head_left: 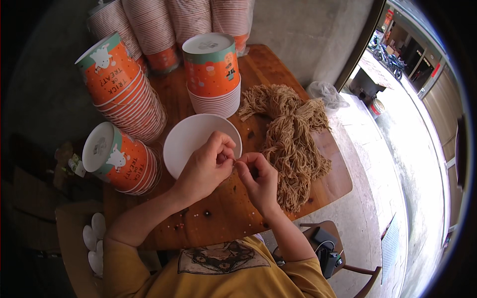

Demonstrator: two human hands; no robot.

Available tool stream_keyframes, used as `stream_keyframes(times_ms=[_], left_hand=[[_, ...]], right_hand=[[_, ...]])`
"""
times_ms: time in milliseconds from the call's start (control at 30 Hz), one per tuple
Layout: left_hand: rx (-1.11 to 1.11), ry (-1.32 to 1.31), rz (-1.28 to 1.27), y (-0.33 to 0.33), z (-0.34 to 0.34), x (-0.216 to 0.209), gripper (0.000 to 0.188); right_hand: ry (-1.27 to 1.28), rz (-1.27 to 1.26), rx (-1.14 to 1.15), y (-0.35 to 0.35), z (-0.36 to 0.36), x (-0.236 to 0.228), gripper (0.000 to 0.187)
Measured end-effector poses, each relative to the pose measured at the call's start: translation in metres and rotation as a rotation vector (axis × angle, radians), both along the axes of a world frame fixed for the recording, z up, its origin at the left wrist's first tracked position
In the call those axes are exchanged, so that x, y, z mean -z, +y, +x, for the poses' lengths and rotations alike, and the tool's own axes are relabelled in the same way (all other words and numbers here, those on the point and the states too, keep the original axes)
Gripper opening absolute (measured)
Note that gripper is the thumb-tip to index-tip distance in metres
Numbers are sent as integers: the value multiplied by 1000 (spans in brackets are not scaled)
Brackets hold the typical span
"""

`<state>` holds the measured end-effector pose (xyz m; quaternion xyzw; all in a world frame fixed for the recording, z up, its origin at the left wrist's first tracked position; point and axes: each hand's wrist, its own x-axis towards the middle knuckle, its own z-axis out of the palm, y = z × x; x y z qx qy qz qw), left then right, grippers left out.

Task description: Tying thin strings to the rims of patterned paper cups to create handles.

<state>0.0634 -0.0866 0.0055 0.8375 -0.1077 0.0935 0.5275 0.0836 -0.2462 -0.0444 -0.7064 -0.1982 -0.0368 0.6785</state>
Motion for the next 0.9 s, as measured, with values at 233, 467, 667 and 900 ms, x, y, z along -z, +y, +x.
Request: stream_keyframes(times_ms=[233,467,667,900], left_hand=[[41,25,49,1,-2,-8,33],[112,102,-81,10,4,-3,30],[129,221,-135,13,4,-2,29],[173,253,-193,10,2,-6,29]], right_hand=[[58,2,-15,-1,6,-4,11],[211,-5,-75,-8,7,-11,12],[-308,-279,123,-16,5,-15,18],[-549,-364,38,-23,10,-18,25]])
